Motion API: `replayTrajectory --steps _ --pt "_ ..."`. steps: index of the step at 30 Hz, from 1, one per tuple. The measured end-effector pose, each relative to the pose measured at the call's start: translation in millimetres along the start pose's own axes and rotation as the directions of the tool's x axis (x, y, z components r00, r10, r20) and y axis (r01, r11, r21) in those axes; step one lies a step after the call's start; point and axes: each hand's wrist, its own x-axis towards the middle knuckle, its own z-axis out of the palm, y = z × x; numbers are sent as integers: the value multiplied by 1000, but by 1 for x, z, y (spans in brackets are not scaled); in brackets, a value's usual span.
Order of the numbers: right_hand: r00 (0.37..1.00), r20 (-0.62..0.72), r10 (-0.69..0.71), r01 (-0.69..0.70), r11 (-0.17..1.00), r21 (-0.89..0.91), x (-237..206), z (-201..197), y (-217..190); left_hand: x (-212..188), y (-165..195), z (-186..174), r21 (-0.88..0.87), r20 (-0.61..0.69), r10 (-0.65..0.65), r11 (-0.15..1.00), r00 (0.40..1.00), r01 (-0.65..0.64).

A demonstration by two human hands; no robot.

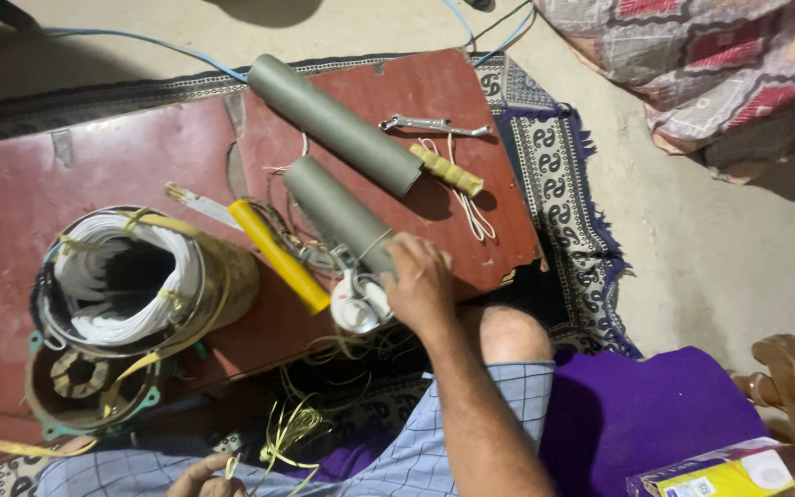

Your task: The person sits on the floor and works on a disassembled electric motor. They use a screwdriver to adjust wires inside the stator and tie yellow string around the winding coils to secure them.

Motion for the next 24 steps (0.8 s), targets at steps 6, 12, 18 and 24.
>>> replayTrajectory --steps 6,12,18,24 --pt "996 -58 -65 71 991 109 -9 16 -8 4 7 15 106 22 -60 993 998 57" --pt "980 -199 -13 10 1000 -16 -2 10 -2 -36 45 15 11 -260 -303 949 917 316" --pt "942 -121 -312 329 928 176 -37 7 -37 -67 61 -30 -109 -399 -245 970 884 219" --pt "926 -18 -378 363 875 322 -64 32 -78 -92 74 -76 -175 -447 -149 982 882 77"
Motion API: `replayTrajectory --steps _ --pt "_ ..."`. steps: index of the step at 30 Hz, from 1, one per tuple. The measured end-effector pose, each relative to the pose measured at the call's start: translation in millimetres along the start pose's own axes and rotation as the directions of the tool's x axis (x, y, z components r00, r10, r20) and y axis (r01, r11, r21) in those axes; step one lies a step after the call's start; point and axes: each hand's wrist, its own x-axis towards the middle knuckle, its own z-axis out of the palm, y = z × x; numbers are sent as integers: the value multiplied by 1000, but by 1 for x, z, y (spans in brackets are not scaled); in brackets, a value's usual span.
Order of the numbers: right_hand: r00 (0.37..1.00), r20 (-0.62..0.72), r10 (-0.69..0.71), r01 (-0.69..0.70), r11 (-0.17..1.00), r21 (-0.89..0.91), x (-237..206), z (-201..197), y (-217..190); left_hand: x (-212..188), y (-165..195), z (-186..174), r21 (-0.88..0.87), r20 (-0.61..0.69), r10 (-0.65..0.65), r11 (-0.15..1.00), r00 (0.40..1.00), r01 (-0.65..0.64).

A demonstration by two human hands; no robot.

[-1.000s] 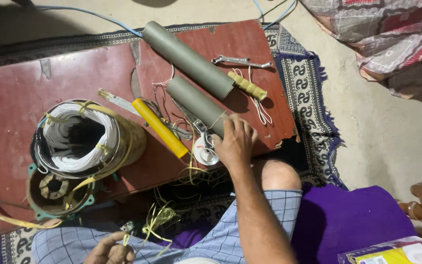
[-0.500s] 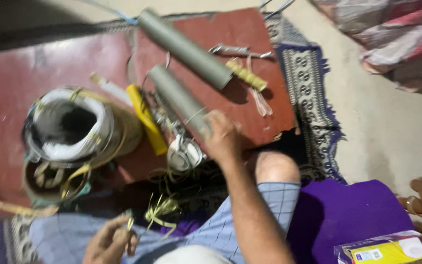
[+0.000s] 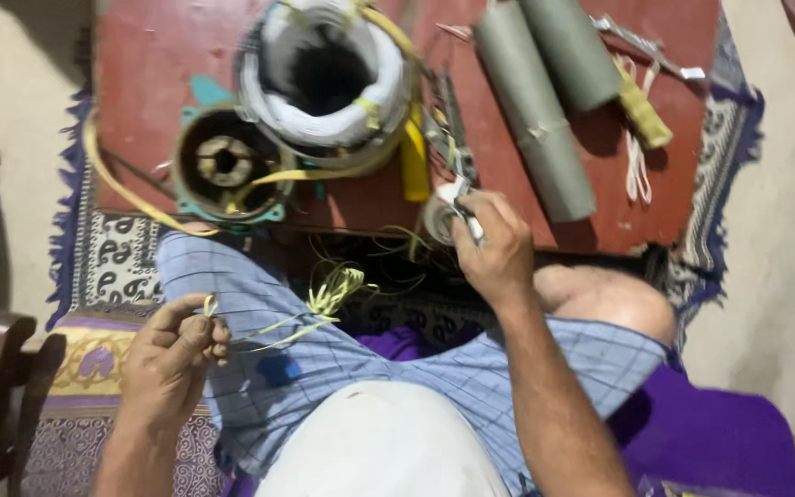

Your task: The person sits on the floor and works on a disassembled electric motor. They use a screwdriver to adjust wires inside the stator and tie yellow string around the winding coils to secure them.

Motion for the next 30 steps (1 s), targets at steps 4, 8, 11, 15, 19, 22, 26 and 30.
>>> replayTrajectory --steps 4,8,11,15,19,22,26,30 --pt "983 175 65 -40 989 -140 -11 41 -20 9 1 0 12 -87 -45 999 995 47" --pt "979 52 198 -204 969 137 29 50 -41 17 -10 4 -13 -3 -109 994 994 109" --pt "949 -159 271 -190 898 398 111 23 -61 21 -11 -6 -94 108 -94 990 990 105" --pt "969 -248 -9 53 984 171 204 0 -124 30 -2 -26 -236 233 -115 956 966 171" --pt "990 -130 -62 75 992 100 226 53 -217 40 3 -39 -258 327 -119 943 938 210" --pt "950 195 -245 218 964 150 226 148 -255 47 -1 -46 -188 303 -173 953 937 236" --pt "894 429 -130 264 926 -271 213 270 -240 51 -8 -60 -168 351 -225 940 909 297" --pt "879 477 -23 250 873 -418 196 301 -208 48 -12 -70 -155 355 -225 943 907 295"
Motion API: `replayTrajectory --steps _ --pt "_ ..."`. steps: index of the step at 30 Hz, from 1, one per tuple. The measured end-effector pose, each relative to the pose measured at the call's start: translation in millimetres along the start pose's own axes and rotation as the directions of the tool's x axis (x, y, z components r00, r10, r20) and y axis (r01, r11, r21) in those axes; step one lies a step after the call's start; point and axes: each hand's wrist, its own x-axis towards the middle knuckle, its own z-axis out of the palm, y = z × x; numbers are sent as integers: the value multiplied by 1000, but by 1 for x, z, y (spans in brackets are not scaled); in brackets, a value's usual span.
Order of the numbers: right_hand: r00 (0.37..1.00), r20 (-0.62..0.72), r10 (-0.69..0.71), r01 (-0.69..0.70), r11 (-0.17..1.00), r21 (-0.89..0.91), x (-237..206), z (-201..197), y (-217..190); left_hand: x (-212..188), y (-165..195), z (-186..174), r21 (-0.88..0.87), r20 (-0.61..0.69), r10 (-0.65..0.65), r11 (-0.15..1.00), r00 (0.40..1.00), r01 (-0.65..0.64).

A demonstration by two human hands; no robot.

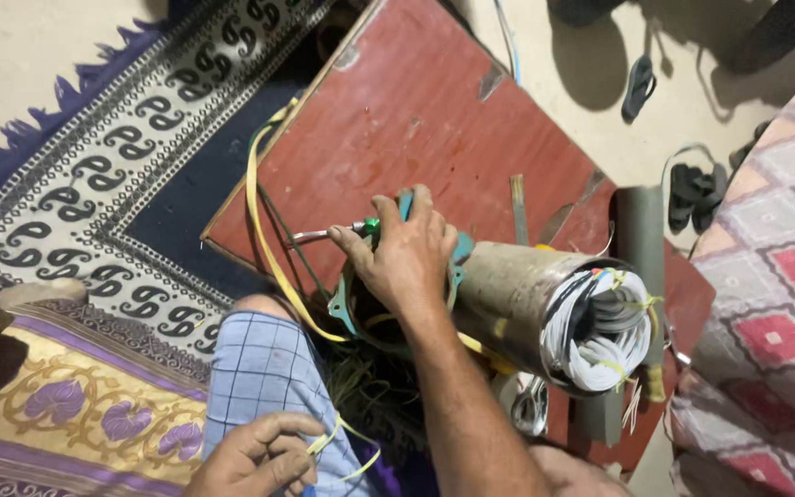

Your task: The person sits on the floor and works on a disassembled electric motor. They use a screwdriver to adjust wires inside the stator and tie yellow string around the winding coils to secure them.

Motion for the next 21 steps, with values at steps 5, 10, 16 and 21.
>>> replayTrajectory --steps 5,10,16,21 --pt "964 -48 -261 263 964 45 -11 4 -8 13 -6 -2 88 50 -43 995 998 38" --pt "917 58 -395 384 912 141 -18 0 -16 25 -10 1 51 139 -40 998 989 33" --pt "919 -84 -385 389 853 348 -20 -9 -15 27 -16 7 78 49 -53 996 997 49" --pt "871 -322 -371 463 840 282 -66 -23 -40 17 -27 10 197 -66 95 977 993 -80"
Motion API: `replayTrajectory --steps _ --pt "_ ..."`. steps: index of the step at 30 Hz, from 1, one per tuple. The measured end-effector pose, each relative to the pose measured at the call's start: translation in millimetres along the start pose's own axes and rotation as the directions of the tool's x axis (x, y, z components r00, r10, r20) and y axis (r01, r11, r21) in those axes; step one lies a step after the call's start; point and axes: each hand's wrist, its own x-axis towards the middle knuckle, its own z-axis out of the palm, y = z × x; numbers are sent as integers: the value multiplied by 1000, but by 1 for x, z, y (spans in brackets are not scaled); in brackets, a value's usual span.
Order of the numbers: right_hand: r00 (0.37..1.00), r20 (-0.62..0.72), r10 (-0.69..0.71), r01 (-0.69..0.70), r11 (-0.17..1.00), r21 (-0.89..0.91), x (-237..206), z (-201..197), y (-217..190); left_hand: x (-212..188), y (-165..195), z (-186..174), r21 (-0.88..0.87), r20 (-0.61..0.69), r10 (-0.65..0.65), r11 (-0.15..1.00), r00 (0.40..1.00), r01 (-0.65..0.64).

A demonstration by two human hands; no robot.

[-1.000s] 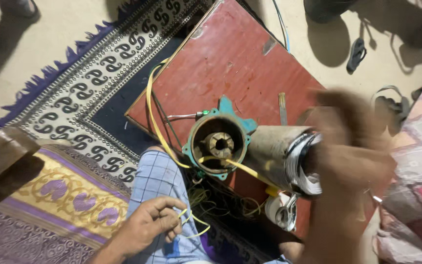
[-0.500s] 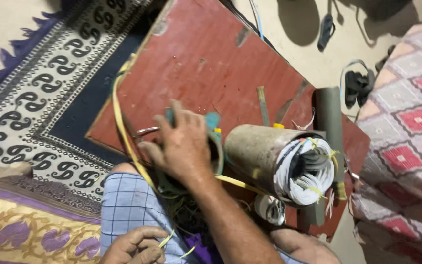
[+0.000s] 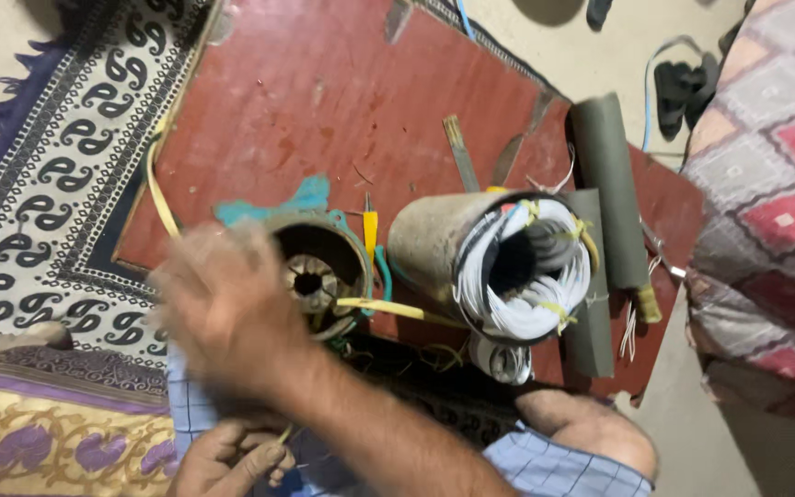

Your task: The person sits on the floor and works on a disassembled electric motor. They use a screwdriver to adjust wires inside the stator and tie yellow string around the winding coils to secure them.

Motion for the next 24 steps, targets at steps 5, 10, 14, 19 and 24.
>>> replayTrajectory --steps 5,10,14,19,24 --pt "981 -77 -180 195 881 430 -100 -30 -15 -19 5 4 -9 -86 -7 1000 996 6" --pt "969 -45 244 -221 932 286 -189 -44 51 -22 24 15 39 -70 48 998 996 -46" --pt "887 -153 436 -348 848 401 -213 -28 69 -22 36 36 93 -143 71 994 987 -58" --pt "788 132 601 -614 756 228 -194 -21 60 -17 56 64 -14 -341 48 998 939 -56" --pt "819 88 567 -573 806 149 -176 -28 54 -6 65 96 21 -282 -97 994 954 107"
